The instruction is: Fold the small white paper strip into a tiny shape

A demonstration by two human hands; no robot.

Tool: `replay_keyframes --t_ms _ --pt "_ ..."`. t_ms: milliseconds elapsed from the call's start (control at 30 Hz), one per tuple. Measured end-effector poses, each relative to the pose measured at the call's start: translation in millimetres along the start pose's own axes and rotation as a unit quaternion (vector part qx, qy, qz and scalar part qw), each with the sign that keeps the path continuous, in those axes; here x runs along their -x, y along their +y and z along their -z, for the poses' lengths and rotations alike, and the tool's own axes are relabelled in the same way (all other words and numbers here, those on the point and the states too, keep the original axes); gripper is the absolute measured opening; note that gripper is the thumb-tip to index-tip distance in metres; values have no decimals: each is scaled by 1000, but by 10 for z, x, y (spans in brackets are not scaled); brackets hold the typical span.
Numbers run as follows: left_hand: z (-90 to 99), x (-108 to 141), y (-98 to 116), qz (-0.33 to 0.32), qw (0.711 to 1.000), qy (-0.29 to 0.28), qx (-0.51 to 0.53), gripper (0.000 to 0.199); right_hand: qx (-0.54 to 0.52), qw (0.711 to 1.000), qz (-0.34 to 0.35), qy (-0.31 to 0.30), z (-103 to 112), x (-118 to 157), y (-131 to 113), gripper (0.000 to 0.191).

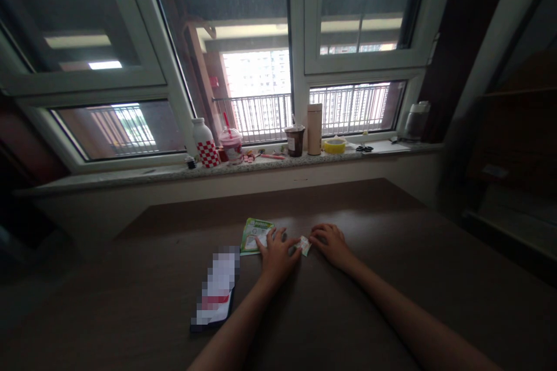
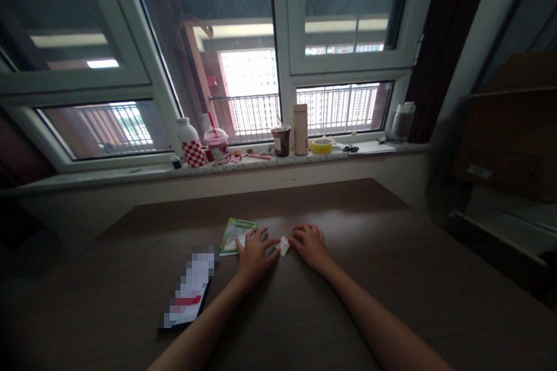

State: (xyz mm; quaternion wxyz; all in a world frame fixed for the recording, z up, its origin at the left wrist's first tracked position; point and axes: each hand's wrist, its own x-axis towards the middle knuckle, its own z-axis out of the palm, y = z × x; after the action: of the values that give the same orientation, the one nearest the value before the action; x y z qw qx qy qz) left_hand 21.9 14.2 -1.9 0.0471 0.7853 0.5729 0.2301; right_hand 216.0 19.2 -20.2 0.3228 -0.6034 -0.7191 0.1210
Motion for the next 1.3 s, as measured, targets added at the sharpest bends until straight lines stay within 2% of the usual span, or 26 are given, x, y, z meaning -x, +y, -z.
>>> replay_keyframes --t_ms 233,433,500,933,1300 --pt "34 17 11 -2 1000 -4 2 26 18 1000 25 -5 23 9 -15 13" --pt "24 18 -3 -10 1000 -2 6 25 28 989 141 -20 110 15 -58 19" --pt "20 15 -9 -12 1000 0 5 24 22 986 162 -27 122 25 -61 23" --pt "31 0 -25 -10 1000 -6 -1 21 -21 989 142 -32 105 1 3 15" --pt "-7 -9 -50 -5 1000 18 10 16 -38 992 117 -34 97 0 -3 10"
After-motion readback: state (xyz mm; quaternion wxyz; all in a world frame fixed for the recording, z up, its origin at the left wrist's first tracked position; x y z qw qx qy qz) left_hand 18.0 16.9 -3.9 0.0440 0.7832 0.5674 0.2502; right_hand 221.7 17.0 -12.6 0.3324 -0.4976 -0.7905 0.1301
